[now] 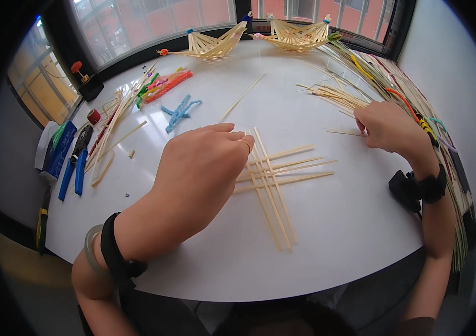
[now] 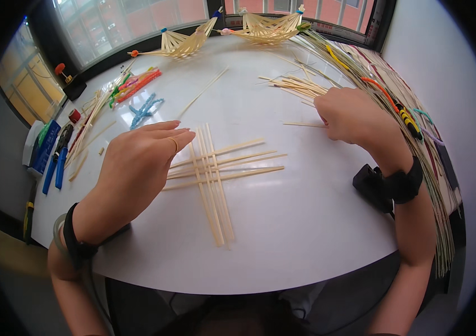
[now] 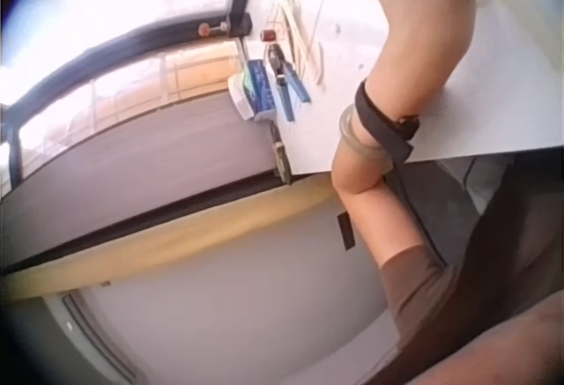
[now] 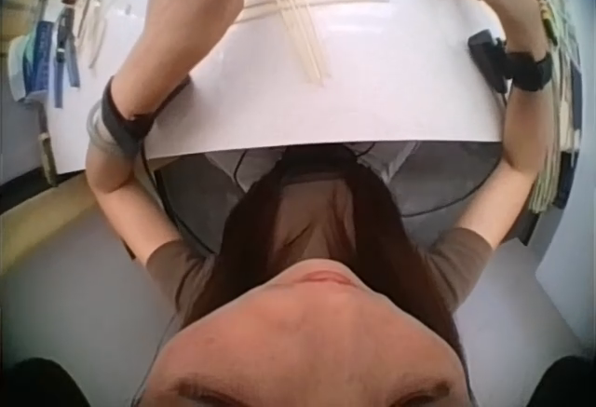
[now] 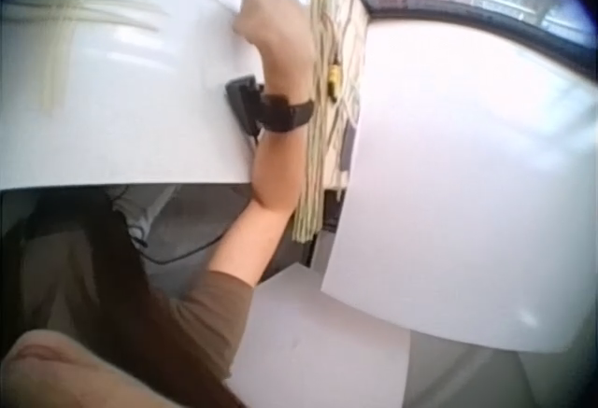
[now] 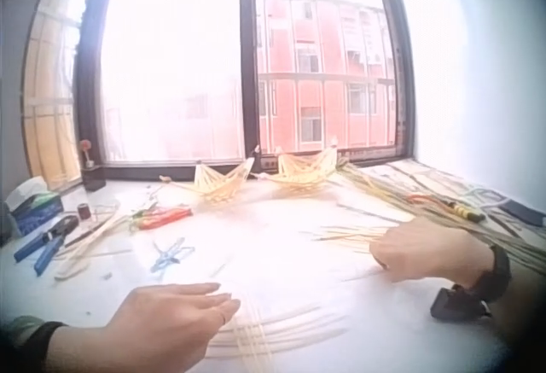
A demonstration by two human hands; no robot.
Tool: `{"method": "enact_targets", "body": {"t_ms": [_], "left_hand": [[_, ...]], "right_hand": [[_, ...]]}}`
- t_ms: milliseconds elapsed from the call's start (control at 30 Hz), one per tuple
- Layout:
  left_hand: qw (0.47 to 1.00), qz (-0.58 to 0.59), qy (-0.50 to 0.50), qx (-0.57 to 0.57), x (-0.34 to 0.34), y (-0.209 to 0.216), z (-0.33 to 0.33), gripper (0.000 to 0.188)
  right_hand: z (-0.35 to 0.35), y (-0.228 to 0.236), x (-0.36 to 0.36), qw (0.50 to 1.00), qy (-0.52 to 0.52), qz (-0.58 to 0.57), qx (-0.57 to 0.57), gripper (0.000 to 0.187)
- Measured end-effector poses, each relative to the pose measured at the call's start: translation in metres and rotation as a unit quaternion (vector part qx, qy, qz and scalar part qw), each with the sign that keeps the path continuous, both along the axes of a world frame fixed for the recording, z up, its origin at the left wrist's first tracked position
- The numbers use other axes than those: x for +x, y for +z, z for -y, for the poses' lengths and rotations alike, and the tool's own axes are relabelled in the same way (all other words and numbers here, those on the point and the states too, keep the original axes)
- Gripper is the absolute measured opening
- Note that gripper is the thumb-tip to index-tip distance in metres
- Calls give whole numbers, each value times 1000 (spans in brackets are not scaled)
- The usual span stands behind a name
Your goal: The recorder is weaving thin bamboo or wooden strips on a table to create a geometric pattern.
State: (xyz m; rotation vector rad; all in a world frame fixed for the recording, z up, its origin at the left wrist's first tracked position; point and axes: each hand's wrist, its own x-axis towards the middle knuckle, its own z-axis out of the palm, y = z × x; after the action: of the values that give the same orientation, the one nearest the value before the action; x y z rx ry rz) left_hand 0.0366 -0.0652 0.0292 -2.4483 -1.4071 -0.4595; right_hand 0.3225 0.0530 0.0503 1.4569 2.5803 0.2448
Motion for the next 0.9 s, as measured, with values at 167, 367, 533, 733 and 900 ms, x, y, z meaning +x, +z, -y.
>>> {"method": "enact_targets", "body": {"t_ms": [167, 367, 533, 733, 900], "left_hand": [[1000, -7, 14, -15, 1, 1, 2, 36], [999, -14, 31, -39, 1, 4, 3, 33], [998, -23, 29, -42, 0, 2, 1, 30], [999, -29, 22, -39, 1, 3, 1, 29], [995, -64, 49, -65, -1, 4, -1, 22]], "right_hand": [[0, -6, 5, 999, -10, 41, 21, 11], [18, 4, -3, 1000, 2, 7, 30, 8], [31, 10, -8, 998, 49, -4, -42, 4], [57, 13, -4, 993, 111, 22, -43, 3], [96, 13, -27, 975, 198, 84, -49, 5]]}}
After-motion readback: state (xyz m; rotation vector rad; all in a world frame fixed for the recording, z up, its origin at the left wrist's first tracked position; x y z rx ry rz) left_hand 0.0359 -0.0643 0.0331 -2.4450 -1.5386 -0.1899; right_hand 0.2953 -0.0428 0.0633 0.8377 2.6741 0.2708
